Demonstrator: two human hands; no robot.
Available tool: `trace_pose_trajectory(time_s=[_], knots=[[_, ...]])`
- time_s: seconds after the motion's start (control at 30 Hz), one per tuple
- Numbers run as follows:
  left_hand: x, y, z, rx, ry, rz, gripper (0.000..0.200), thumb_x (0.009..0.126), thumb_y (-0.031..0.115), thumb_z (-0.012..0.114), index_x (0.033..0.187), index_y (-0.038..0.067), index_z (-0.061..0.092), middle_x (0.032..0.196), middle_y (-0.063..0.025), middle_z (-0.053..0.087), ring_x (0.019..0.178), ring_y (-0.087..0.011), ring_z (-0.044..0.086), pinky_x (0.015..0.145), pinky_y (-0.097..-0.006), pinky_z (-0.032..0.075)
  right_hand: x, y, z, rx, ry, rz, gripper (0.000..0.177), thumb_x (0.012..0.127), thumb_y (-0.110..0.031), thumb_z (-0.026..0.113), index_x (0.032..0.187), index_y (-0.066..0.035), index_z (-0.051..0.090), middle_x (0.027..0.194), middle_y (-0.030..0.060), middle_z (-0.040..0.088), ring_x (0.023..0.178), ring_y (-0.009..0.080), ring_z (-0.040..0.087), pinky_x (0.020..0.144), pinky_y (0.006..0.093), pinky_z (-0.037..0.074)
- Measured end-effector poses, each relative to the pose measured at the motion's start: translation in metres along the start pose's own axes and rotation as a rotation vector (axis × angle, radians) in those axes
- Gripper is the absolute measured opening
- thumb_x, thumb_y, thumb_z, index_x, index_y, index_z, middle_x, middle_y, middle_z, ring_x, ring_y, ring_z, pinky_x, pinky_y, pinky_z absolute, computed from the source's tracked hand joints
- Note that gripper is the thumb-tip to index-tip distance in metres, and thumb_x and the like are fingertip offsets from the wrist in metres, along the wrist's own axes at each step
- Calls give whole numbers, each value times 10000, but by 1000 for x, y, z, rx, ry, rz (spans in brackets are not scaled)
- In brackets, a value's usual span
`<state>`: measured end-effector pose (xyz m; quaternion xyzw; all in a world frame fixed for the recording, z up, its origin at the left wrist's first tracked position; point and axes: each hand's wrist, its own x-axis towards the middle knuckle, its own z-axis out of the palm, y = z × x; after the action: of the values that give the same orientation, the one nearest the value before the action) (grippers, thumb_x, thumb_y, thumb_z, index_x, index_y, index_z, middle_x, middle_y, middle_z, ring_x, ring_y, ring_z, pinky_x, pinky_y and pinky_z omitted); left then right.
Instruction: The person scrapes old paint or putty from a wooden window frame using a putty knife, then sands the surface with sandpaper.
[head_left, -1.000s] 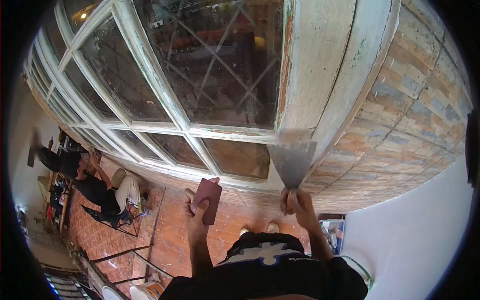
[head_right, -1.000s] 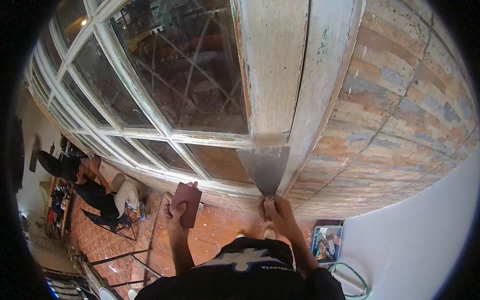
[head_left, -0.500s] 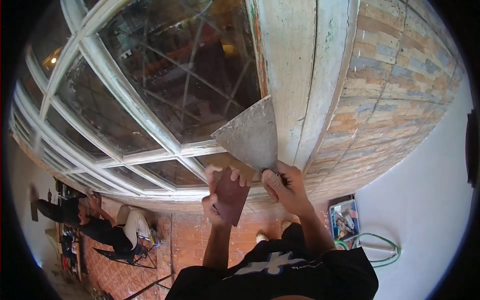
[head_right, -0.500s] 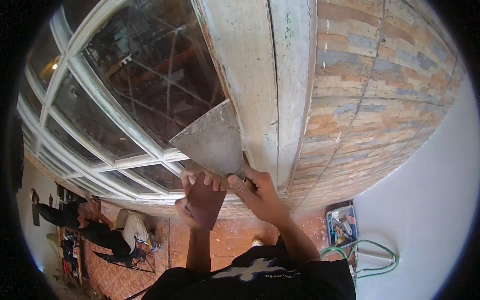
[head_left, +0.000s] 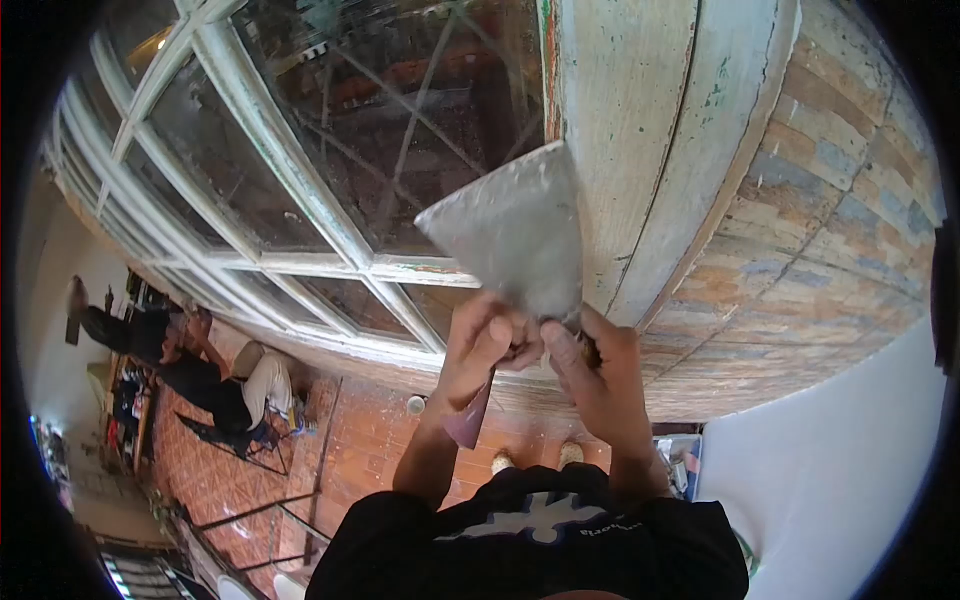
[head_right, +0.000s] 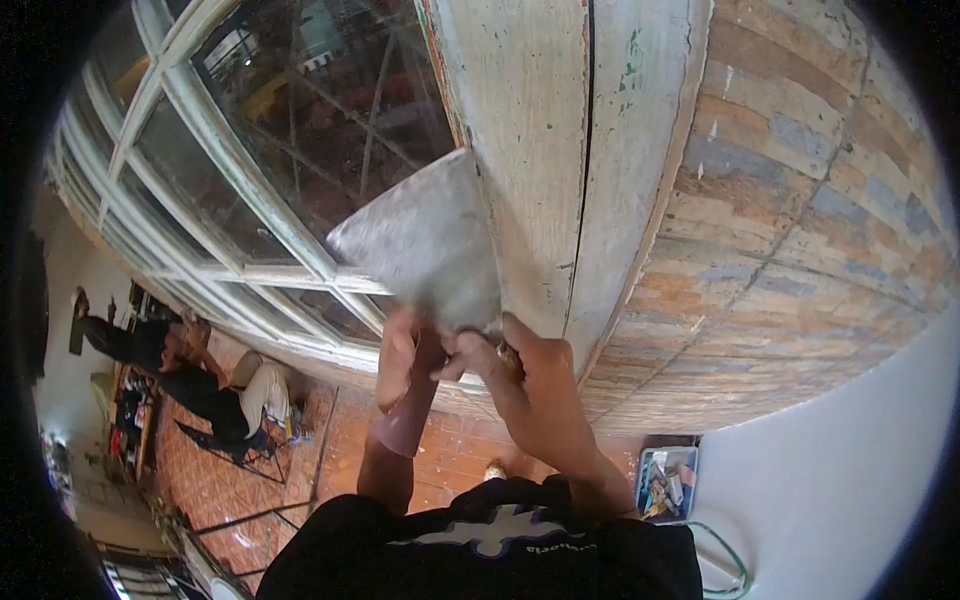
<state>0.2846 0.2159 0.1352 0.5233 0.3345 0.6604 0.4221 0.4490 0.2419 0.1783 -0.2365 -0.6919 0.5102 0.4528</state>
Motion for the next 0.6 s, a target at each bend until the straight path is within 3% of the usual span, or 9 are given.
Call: trace_pose_trajectory(time_s=[0.13, 0.23, 0.27, 0.47, 0.6], knots=[[30, 33, 45, 207, 238, 22, 276, 948, 247, 669, 967, -28, 687, 692, -4, 616, 598, -51, 511, 529, -209, 367, 13, 1, -18, -260, -36, 44, 221, 964, -153, 607, 1004, 64, 602, 667, 175, 633, 502, 226, 563, 537, 335, 426], [41, 44, 59, 147, 348, 25, 194, 908, 165, 722, 841, -17, 717, 788, -14, 690, 669, -45, 557, 587, -216, 420, 20, 3, -19, -164, -40, -122, 222, 961, -142, 608, 1018, 72, 599, 715, 195, 649, 535, 243, 604, 542, 341, 437], [46, 37, 60, 179, 360, 129, 211, 917, 189, 713, 886, -19, 718, 797, -26, 702, 698, -49, 577, 603, -223, 442, 21, 3, -19, -140, -45, -147, 222, 960, -140, 608, 1019, 74, 599, 726, 200, 651, 540, 248, 611, 541, 343, 439], [47, 34, 72, 279, 497, 238, 232, 932, 188, 680, 975, -40, 696, 887, -106, 718, 729, -129, 671, 621, -258, 538, 22, 4, -27, -54, -110, -80, 208, 954, -133, 619, 992, 70, 600, 701, 200, 630, 517, 265, 591, 508, 350, 419], [52, 47, 76, 129, 472, 173, 251, 935, 192, 670, 978, -56, 681, 849, -139, 713, 703, -198, 714, 593, -288, 581, 25, 7, -24, -103, -99, -160, 198, 949, -122, 627, 959, 73, 594, 651, 185, 600, 491, 227, 580, 488, 340, 403]])
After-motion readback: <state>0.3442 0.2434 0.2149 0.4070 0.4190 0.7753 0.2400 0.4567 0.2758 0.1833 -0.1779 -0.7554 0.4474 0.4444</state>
